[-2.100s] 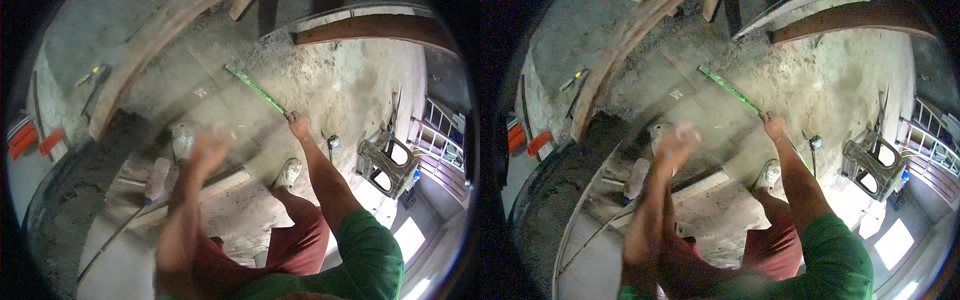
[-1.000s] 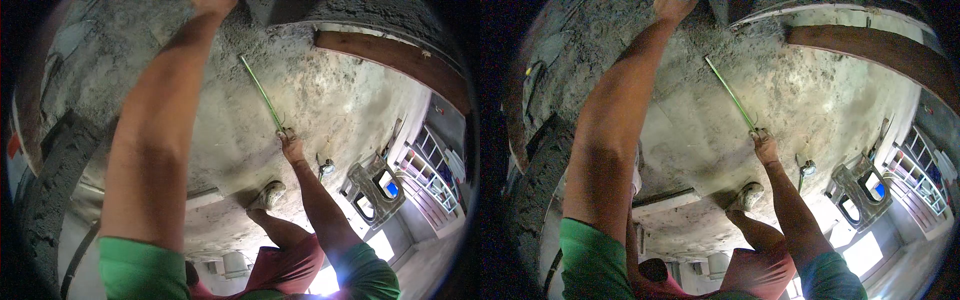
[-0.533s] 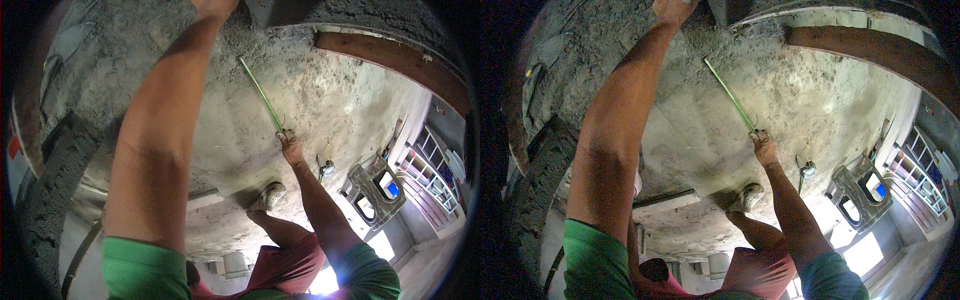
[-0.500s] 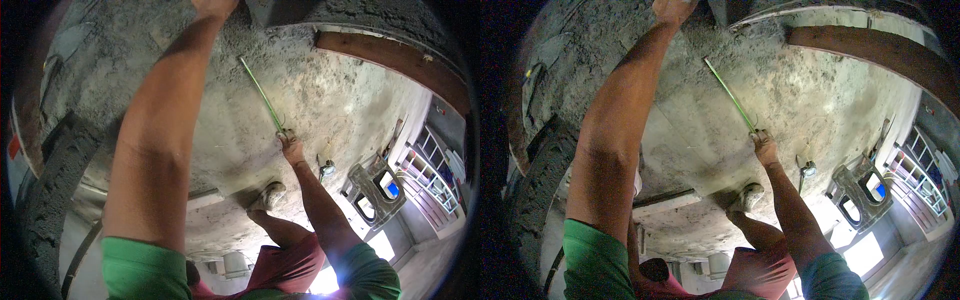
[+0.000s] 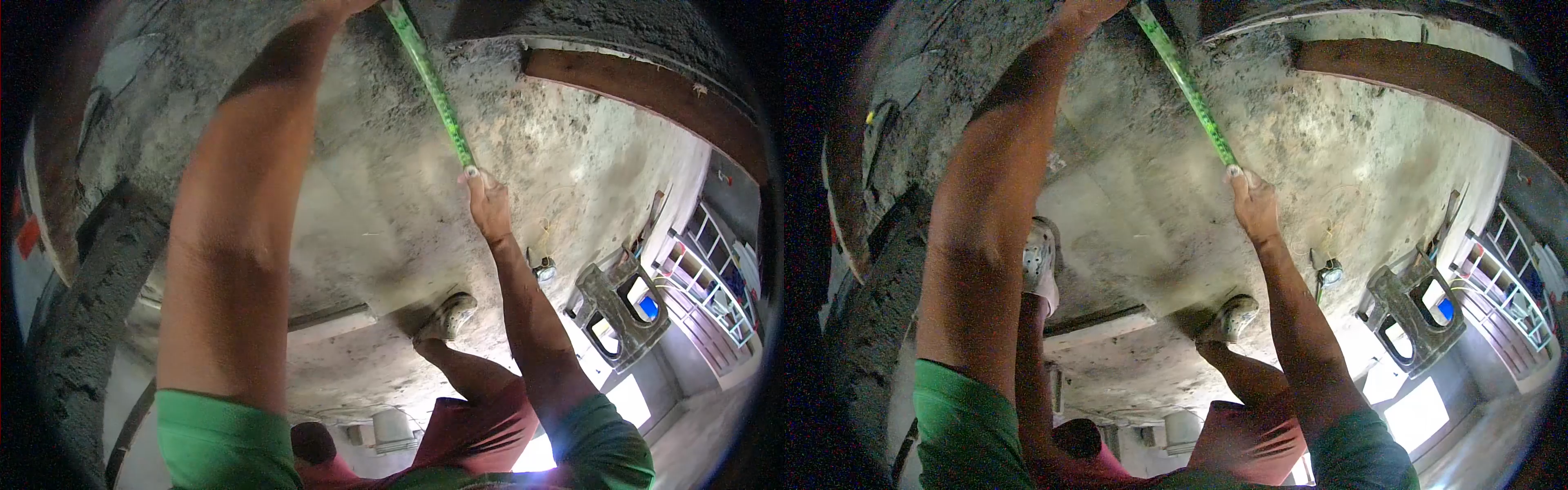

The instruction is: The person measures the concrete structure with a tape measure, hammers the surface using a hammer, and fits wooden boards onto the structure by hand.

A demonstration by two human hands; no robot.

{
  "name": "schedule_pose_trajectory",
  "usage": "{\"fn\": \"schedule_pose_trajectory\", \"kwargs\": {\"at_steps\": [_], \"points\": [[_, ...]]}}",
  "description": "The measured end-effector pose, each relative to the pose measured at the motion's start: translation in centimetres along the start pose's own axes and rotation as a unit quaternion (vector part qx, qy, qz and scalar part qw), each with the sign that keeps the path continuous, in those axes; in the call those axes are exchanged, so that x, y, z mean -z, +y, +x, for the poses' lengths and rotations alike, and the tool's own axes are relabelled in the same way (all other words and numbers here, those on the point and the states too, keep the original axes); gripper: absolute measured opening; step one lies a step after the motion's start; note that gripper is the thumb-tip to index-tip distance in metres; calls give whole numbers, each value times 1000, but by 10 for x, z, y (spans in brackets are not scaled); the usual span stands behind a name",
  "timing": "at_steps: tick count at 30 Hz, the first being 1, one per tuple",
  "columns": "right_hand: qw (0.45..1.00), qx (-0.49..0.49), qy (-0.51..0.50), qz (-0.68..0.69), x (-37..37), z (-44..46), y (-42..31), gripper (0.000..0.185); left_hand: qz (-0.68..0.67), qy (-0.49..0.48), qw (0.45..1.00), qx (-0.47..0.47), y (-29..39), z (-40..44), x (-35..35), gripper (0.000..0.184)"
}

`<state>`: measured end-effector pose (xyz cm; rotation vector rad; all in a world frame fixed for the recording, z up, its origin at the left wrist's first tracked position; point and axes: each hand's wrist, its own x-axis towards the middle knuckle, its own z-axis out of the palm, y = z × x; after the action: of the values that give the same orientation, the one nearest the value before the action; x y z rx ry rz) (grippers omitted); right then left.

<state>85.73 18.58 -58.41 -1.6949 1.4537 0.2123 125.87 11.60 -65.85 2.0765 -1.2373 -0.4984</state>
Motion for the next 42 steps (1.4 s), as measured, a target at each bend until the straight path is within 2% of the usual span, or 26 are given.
{"fn": "schedule_pose_trajectory", "kwargs": {"at_steps": [2, 5, 6, 8, 9, 11, 12, 14, 16, 20, 21, 23, 26, 28, 33, 36, 38, 42], "points": [[999, -16, 17, 31, -5, 7, -5, 37, -121, -52, 989, 72, 7, -3, 9, 35], [996, 44, 59, 48, -12, 11, -3, 36, -298, -126, 929, 178, 16, -8, 25, 42], [994, 55, 76, 50, -13, 11, -3, 36, -299, -125, 929, 178, 1, -3, 15, 42], [992, 66, 92, 50, -14, 12, 1, 37, -455, -154, 869, 115, -40, 11, -17, 48], [993, 45, 81, 66, -11, 13, 4, 37, -457, -154, 869, 115, -35, 10, -13, 48], [994, 24, 70, 82, -9, 16, 6, 37, -341, -192, 912, 121, -9, 4, 10, 51], [994, 10, 70, 86, -9, 17, 5, 34, -342, -192, 912, 121, 10, -3, 22, 51], [993, -4, 70, 90, -10, 14, -4, 32, -337, -165, 896, 238, 42, -15, 43, 55], [992, -20, 106, 58, -10, 8, -25, 36, -335, -171, 895, 239, 45, -14, 46, 57], [992, -21, 100, 76, -17, 14, -19, 36, -331, -194, 889, 250, 46, -13, 50, 62], [991, -23, 97, 88, -18, 13, -22, 37, -333, -194, 888, 250, 41, -10, 46, 62], [991, -22, 94, 97, -17, 11, -26, 37, -196, -195, 947, 163, 23, -2, 31, 64], [991, -31, 97, 87, -15, 9, -30, 38, -218, -191, 950, 114, 9, 3, 19, 65], [988, -10, 142, 58, -19, 10, -25, 35, -223, -185, 950, 112, 15, 0, 26, 63], [987, 5, 145, 66, -21, 13, -17, 36, -237, -164, 952, 102, 25, -2, 33, 56], [988, 1, 151, 44, -20, 14, -17, 35, -255, -200, 944, 60, 19, 3, 30, 50], [988, 5, 154, 23, -19, 14, -18, 35, -187, -183, 957, 128, 53, -15, 59, 49], [985, 8, 171, -2, -19, 12, -24, 38, -89, -204, 968, 119, 41, -4, 44, 51]]}}
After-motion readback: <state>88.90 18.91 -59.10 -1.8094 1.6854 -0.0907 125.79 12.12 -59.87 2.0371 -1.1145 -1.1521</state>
